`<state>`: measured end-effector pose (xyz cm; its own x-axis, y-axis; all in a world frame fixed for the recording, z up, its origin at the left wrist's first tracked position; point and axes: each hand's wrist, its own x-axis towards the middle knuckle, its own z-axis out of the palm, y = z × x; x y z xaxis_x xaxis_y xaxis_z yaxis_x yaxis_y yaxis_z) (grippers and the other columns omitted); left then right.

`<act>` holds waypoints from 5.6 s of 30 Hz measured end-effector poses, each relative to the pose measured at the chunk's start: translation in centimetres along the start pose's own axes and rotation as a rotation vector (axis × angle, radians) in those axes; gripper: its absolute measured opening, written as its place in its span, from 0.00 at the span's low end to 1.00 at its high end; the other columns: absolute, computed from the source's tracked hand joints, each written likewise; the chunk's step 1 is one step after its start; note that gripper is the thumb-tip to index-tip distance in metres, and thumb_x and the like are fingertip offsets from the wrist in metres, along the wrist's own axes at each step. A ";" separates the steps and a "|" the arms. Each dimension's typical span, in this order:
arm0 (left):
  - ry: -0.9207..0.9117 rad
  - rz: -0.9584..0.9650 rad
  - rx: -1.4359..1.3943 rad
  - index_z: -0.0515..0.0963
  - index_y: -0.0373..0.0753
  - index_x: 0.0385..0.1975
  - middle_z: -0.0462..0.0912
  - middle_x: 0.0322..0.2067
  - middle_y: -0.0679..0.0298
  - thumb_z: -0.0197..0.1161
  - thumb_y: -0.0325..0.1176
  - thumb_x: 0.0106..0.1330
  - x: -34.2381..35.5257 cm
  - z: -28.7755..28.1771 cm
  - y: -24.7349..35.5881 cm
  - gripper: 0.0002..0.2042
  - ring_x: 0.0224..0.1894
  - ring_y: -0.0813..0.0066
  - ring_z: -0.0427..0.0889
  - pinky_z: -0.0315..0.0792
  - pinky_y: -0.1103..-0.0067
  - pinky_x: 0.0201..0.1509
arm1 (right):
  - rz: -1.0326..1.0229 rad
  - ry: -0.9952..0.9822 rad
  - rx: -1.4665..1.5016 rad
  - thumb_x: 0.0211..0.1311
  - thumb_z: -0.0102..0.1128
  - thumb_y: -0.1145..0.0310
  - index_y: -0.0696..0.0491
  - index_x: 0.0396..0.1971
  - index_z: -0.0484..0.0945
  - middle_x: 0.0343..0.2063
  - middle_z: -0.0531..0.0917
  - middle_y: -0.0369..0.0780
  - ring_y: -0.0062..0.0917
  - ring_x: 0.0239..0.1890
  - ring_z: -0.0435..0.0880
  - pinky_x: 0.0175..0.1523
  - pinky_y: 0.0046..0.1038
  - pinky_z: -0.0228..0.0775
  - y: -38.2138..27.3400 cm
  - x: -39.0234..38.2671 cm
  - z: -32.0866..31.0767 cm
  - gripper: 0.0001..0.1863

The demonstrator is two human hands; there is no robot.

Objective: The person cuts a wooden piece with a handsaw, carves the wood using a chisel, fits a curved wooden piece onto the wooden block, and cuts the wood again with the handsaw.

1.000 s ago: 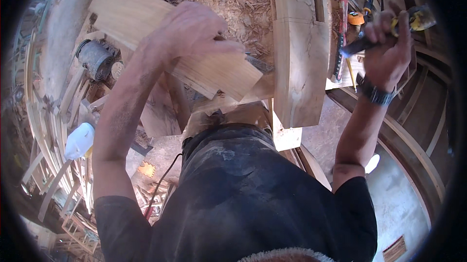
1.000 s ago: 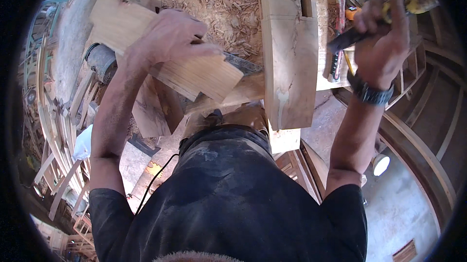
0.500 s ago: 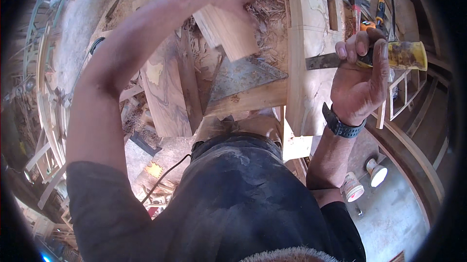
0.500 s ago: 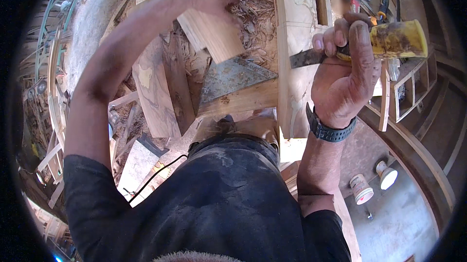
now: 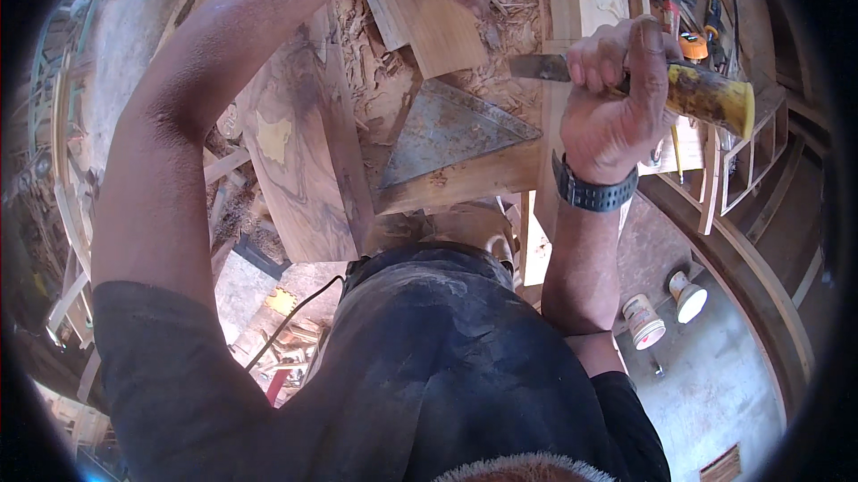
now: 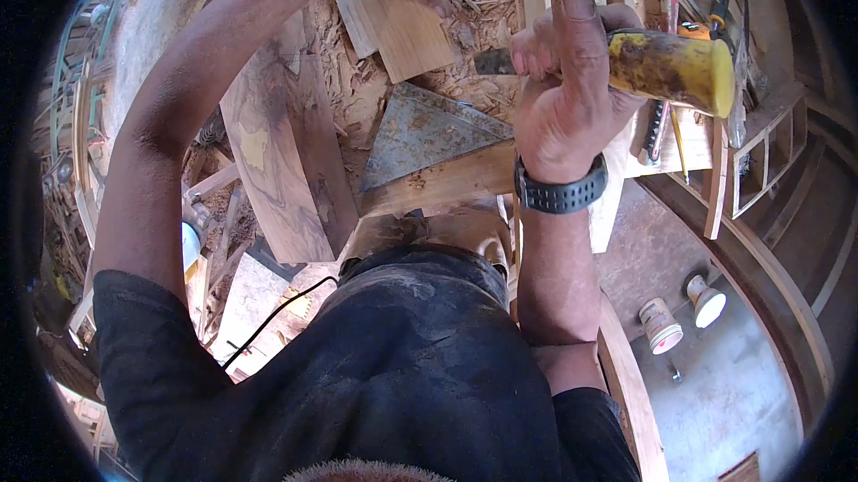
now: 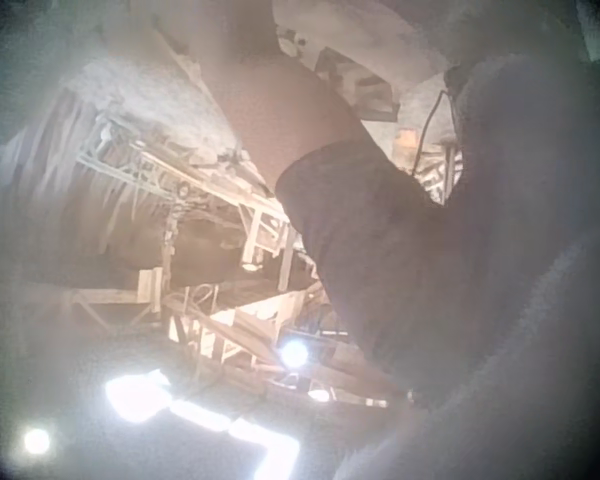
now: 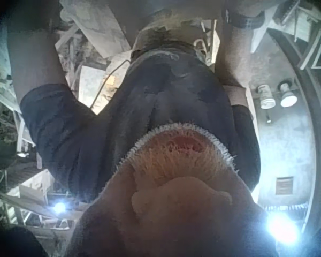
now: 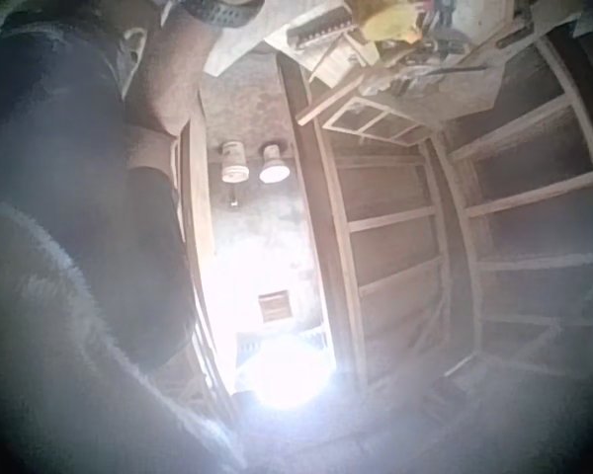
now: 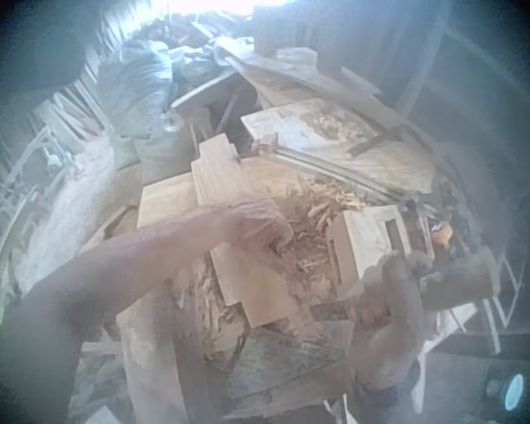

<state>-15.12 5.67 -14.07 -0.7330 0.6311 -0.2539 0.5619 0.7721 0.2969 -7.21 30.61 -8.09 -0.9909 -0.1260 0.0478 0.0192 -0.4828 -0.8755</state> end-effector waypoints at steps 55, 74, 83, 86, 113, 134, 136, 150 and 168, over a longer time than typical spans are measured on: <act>0.851 -1.073 0.126 0.72 0.33 0.65 0.71 0.68 0.48 0.54 0.58 0.68 2.0 6.2 -0.9 0.36 0.75 0.50 0.61 0.51 0.48 0.75 | -0.004 -0.097 0.139 0.65 0.62 0.74 0.47 0.30 0.72 0.16 0.61 0.29 0.16 0.17 0.59 0.22 0.23 0.51 6.9 5.7 2.6 0.08; 0.819 -1.071 0.053 0.68 0.31 0.68 0.64 0.72 0.47 0.55 0.56 0.70 1.7 5.4 -0.5 0.36 0.77 0.50 0.57 0.48 0.51 0.78 | 0.125 0.250 0.042 0.69 0.60 0.79 0.49 0.69 0.62 0.52 0.79 0.38 0.21 0.42 0.82 0.42 0.22 0.82 8.0 3.9 3.2 0.31; 0.787 -1.104 0.069 0.68 0.33 0.68 0.61 0.74 0.50 0.51 0.48 0.72 2.1 5.7 -0.9 0.30 0.77 0.50 0.56 0.45 0.42 0.77 | -0.154 -0.009 -0.147 0.70 0.60 0.78 0.59 0.59 0.67 0.46 0.80 0.39 0.24 0.40 0.85 0.51 0.30 0.85 9.4 3.4 5.5 0.21; 0.897 -1.067 0.185 0.69 0.33 0.67 0.61 0.74 0.50 0.49 0.44 0.73 2.1 5.9 -1.0 0.28 0.77 0.50 0.56 0.45 0.40 0.76 | -0.159 0.214 -0.112 0.70 0.60 0.79 0.60 0.55 0.71 0.45 0.81 0.39 0.22 0.39 0.83 0.49 0.27 0.82 9.4 3.9 7.2 0.16; 0.827 -0.977 0.128 0.73 0.33 0.63 0.59 0.74 0.49 0.50 0.40 0.72 1.3 5.8 -0.4 0.24 0.77 0.50 0.55 0.43 0.35 0.74 | -0.082 0.018 -0.348 0.68 0.64 0.74 0.61 0.38 0.82 0.28 0.81 0.31 0.13 0.29 0.75 0.32 0.21 0.67 10.2 5.8 8.1 0.05; 0.822 -0.985 0.140 0.70 0.32 0.67 0.58 0.75 0.48 0.49 0.38 0.72 1.5 6.4 -0.4 0.26 0.78 0.49 0.54 0.42 0.37 0.76 | -0.109 -0.020 -0.435 0.69 0.62 0.78 0.63 0.36 0.79 0.28 0.81 0.33 0.16 0.32 0.79 0.35 0.19 0.71 9.9 6.3 7.1 0.03; 0.867 -1.015 0.111 0.70 0.32 0.67 0.57 0.75 0.48 0.49 0.37 0.72 1.7 6.2 -0.6 0.26 0.78 0.49 0.54 0.42 0.38 0.76 | -0.027 0.016 -0.173 0.68 0.63 0.79 0.63 0.37 0.80 0.29 0.81 0.34 0.16 0.32 0.80 0.36 0.18 0.72 9.5 5.7 6.3 0.03; 0.846 -1.023 0.121 0.69 0.35 0.67 0.57 0.75 0.49 0.48 0.37 0.73 1.7 6.8 -1.0 0.25 0.78 0.52 0.53 0.41 0.40 0.77 | -0.387 -0.142 -0.736 0.68 0.64 0.74 0.61 0.31 0.81 0.21 0.77 0.30 0.14 0.24 0.74 0.27 0.22 0.63 10.0 6.6 7.8 0.07; 0.743 -1.021 0.123 0.74 0.40 0.62 0.57 0.76 0.52 0.58 0.39 0.66 1.3 6.2 -1.2 0.24 0.78 0.52 0.54 0.46 0.39 0.76 | 0.022 0.117 -0.123 0.72 0.64 0.67 0.51 0.37 0.80 0.20 0.70 0.28 0.14 0.21 0.70 0.24 0.21 0.61 6.9 5.9 3.2 0.05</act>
<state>-14.38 5.99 -20.47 -0.8674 -0.4167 0.2719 -0.3815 0.9078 0.1742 -12.51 23.76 -12.30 -0.9993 -0.0304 -0.0224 0.0321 -0.3708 -0.9282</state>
